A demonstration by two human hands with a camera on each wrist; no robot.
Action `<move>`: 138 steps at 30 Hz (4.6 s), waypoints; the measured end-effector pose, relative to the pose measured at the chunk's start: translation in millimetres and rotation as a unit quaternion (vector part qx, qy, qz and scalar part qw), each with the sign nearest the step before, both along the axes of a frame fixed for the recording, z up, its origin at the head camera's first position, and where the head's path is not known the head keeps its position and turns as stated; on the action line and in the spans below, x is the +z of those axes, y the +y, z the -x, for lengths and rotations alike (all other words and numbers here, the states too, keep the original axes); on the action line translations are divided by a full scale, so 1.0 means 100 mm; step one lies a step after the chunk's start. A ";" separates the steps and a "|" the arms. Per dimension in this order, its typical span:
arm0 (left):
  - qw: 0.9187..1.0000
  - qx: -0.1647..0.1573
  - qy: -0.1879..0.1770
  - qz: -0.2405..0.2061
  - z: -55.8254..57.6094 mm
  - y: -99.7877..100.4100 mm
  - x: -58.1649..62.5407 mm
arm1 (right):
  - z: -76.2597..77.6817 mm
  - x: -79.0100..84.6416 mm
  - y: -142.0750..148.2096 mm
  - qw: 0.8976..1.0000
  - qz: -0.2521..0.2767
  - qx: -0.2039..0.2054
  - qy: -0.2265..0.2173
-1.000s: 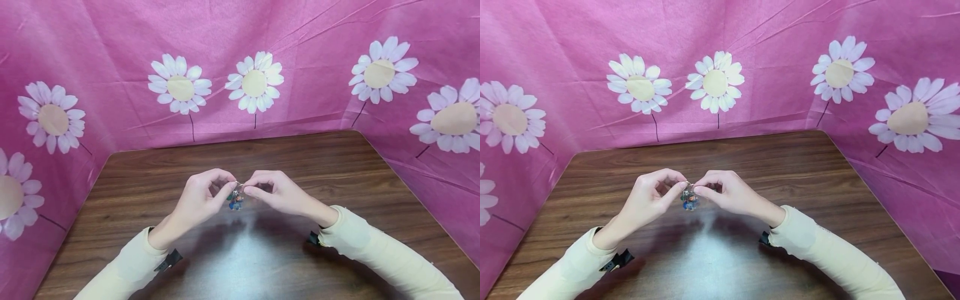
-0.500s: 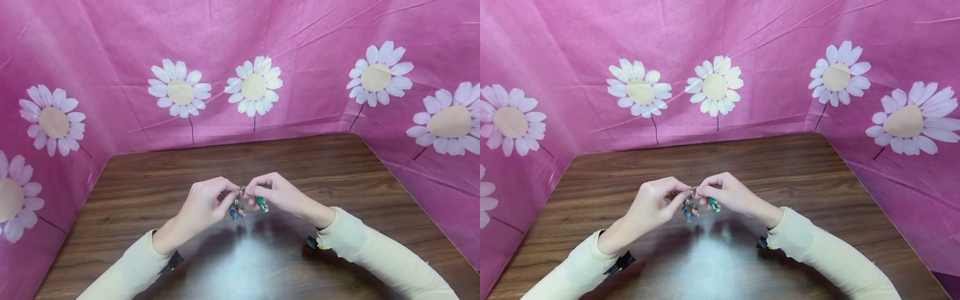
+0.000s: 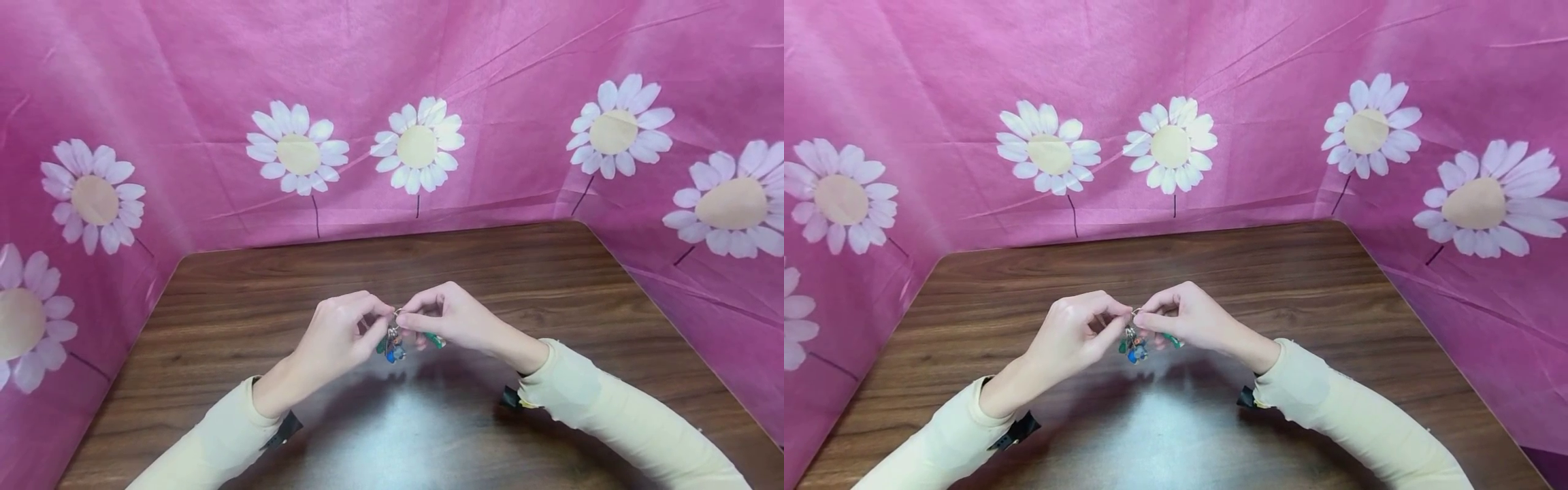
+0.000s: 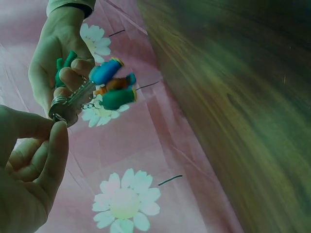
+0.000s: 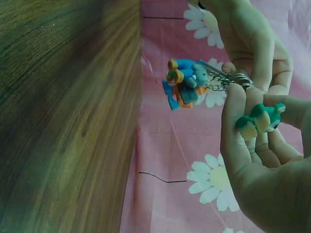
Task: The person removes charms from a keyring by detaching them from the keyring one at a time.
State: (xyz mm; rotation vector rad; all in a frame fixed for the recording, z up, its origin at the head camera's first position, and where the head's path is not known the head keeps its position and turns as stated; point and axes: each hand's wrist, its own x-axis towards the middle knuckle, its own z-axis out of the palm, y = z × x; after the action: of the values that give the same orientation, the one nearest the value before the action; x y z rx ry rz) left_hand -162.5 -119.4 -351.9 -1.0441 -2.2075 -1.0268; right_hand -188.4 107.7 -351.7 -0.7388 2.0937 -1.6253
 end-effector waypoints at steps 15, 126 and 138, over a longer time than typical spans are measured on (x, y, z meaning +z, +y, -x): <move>0.964 0.013 -0.257 -0.070 -0.06 -0.02 -0.09 | -0.02 0.00 0.00 0.996 0.074 -0.053 -0.021; 0.994 -0.050 -0.044 0.087 0.13 -0.15 -0.02 | 0.08 0.06 -0.09 0.987 0.010 0.018 -0.159; 0.956 -0.041 -0.282 0.073 0.18 -0.13 0.00 | 0.14 -0.05 -0.05 0.987 0.014 0.002 -0.159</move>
State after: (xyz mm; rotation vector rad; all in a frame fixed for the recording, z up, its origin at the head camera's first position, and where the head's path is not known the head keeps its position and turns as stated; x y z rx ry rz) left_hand -180.8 -132.6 -351.7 -0.9980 -2.7477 -1.3461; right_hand -202.8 103.1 -356.3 -0.4543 1.8441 -1.6495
